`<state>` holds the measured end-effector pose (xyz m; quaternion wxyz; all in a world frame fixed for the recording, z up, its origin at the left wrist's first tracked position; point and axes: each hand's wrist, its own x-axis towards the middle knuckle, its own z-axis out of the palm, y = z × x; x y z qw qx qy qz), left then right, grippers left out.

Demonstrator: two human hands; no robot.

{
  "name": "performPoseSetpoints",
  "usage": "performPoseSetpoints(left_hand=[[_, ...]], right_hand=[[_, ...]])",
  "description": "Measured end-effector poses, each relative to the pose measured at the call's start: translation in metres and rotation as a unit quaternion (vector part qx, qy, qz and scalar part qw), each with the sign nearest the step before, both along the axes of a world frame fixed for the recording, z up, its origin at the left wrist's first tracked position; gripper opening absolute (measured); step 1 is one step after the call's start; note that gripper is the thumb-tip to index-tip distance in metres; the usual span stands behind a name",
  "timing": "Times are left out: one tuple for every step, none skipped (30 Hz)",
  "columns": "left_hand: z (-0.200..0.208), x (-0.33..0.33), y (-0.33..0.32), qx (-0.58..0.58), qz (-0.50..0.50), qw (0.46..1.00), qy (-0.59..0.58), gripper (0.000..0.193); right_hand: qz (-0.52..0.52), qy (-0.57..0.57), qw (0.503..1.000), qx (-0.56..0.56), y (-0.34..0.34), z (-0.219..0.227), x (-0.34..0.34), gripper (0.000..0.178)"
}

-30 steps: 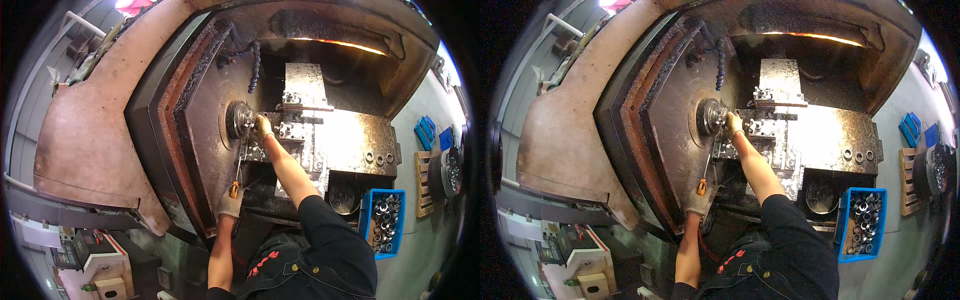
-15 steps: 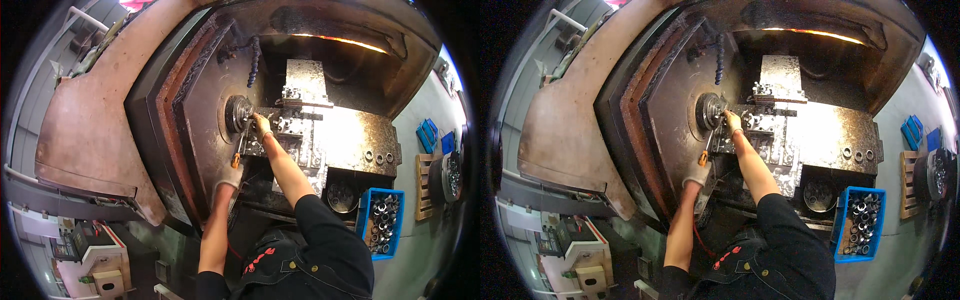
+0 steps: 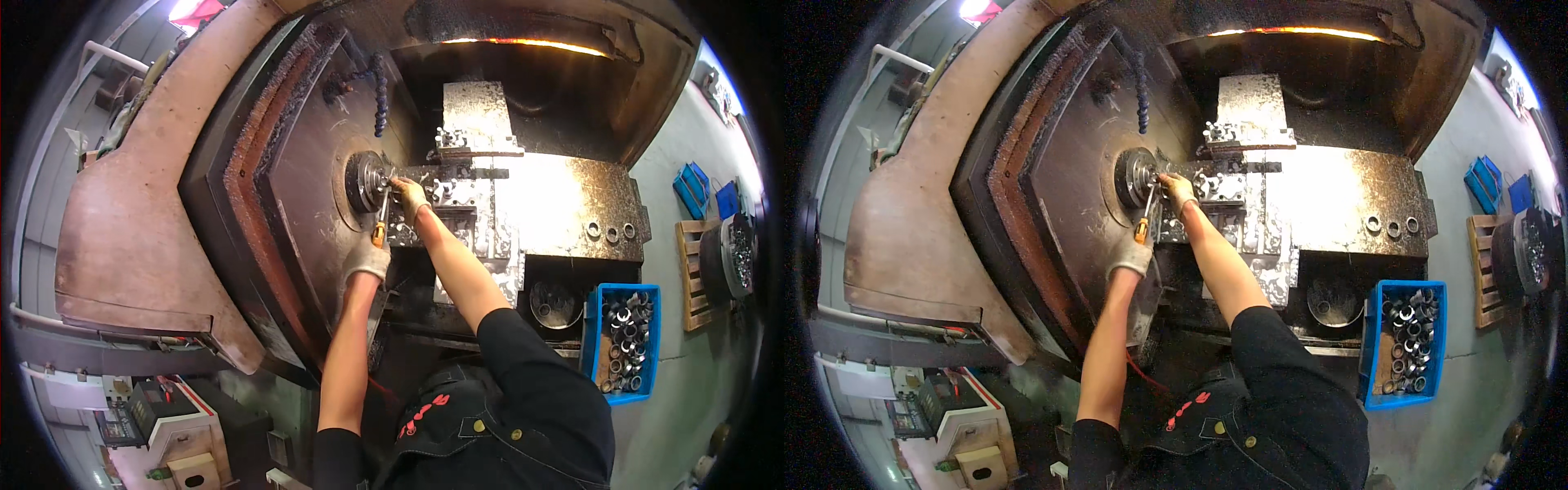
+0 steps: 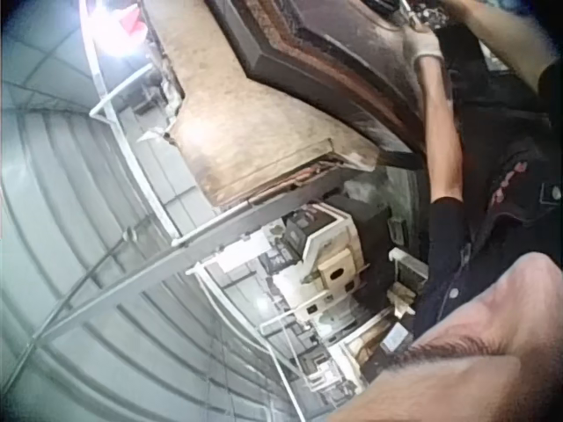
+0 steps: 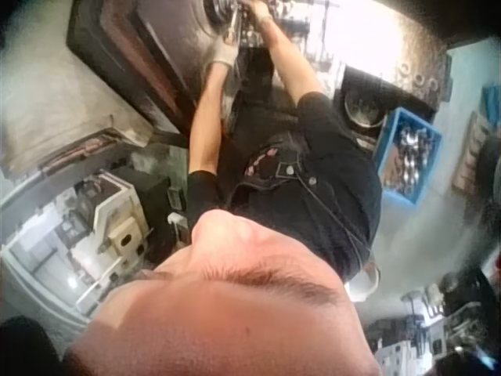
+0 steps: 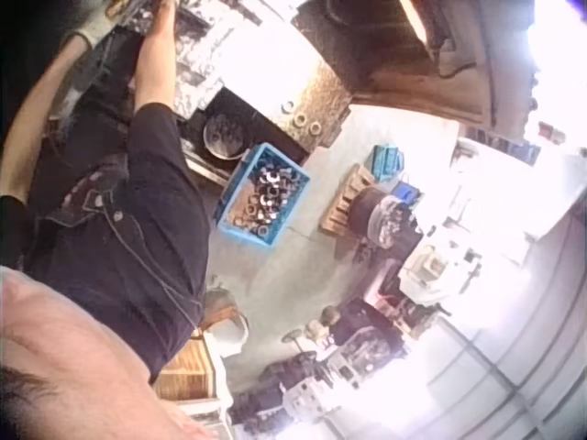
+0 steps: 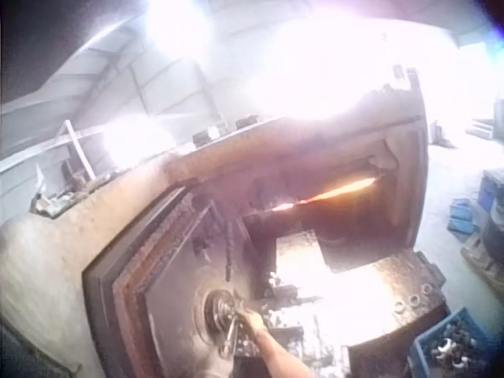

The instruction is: The person operates a CNC lathe in a workshop, repeatedly opening the machine door to load and unload small metal parts. They use a screwdriver to adjust the chuck and handle the parts, placing them into a blue bin. The process involves multiple cycles of loading, securing, and unloading the parts.

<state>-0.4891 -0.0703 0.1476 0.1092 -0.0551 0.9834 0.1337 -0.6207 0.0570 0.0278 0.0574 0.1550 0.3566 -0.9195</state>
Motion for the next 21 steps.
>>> performPoseSetpoints(left_hand=[[-0.004,0.001,-0.012,0.012,0.01,1.0,0.017,0.043],[-0.007,0.006,-0.026,0.015,0.021,0.999,0.02,0.042],[-0.002,0.003,-0.02,0.023,0.007,0.999,0.026,0.042],[-0.002,0.001,-0.014,0.025,-0.001,0.999,0.026,0.042],[-0.002,-0.002,-0.007,0.027,-0.008,0.999,0.025,0.041],[-0.005,-0.003,-0.01,0.027,-0.009,0.999,0.022,0.041],[-0.006,-0.003,-0.011,0.026,-0.012,0.999,0.02,0.041],[-0.011,-0.007,-0.011,0.025,-0.021,0.999,0.015,0.04],[-0.02,-0.007,-0.018,0.025,-0.017,0.999,0.016,0.04],[-0.028,-0.006,-0.025,0.026,-0.012,0.999,0.017,0.04],[-0.037,-0.002,-0.031,0.027,-0.004,0.999,0.023,0.04],[-0.038,-0.005,-0.029,0.031,0.0,0.999,0.027,0.039],[-0.039,-0.007,-0.027,0.035,0.004,0.999,0.03,0.038],[-0.04,-0.008,-0.027,0.038,0.008,0.999,0.033,0.038],[-0.027,-0.012,-0.008,0.029,-0.006,0.999,0.034,0.037],[-0.02,-0.01,-0.007,0.015,-0.001,0.999,0.035,0.037],[-0.017,-0.008,-0.007,0.017,-0.007,0.999,0.037,0.036],[-0.015,-0.006,-0.01,0.018,-0.012,0.999,0.04,0.035],[-0.014,-0.004,-0.012,0.019,-0.018,0.999,0.043,0.035],[-0.015,-0.001,-0.014,0.02,-0.009,0.998,0.056,0.033],[-0.015,0.002,-0.011,0.022,-0.006,0.997,0.071,0.03]], right_hand=[[-0.001,-0.006,0.999,0.034,-0.012,0.011,0.004,0.036],[0.036,-0.034,0.997,0.058,-0.024,0.02,0.012,0.037],[0.014,-0.006,0.993,0.116,-0.017,0.014,0.005,0.036],[-0.006,0.02,0.985,0.173,-0.011,0.008,-0.001,0.035],[-0.013,0.039,0.976,0.216,-0.001,0.0,-0.007,0.033],[-0.017,0.048,0.975,0.214,-0.002,-0.001,-0.008,0.033],[-0.022,0.058,0.975,0.213,-0.003,-0.003,-0.009,0.032],[-0.027,0.067,0.975,0.211,-0.003,-0.004,-0.009,0.032],[0.004,0.048,0.986,0.157,-0.007,-0.002,-0.006,0.032],[0.016,0.037,0.99,0.132,-0.013,0.002,-0.002,0.032],[0.027,0.025,0.994,0.107,-0.019,0.005,0.003,0.032],[0.028,0.013,0.996,0.082,-0.016,0.004,0.003,0.032],[0.03,-0.008,0.996,0.081,-0.013,0.003,0.001,0.034],[0.02,0.008,0.996,0.084,-0.013,0.003,0.0,0.035],[-0.006,0.02,0.996,0.091,0.003,-0.008,-0.007,0.036],[-0.013,0.034,0.995,0.094,0.001,-0.007,-0.006,0.037],[0.007,0.01,0.999,0.045,-0.001,-0.008,-0.002,0.042],[0.007,0.002,1.0,0.028,-0.005,-0.007,0.002,0.043],[0.006,-0.006,1.0,0.01,-0.01,-0.005,0.004,0.044],[0.005,-0.015,1.0,-0.007,-0.014,-0.003,0.007,0.045],[-0.001,-0.027,1.0,-0.009,-0.013,-0.005,0.006,0.041]])
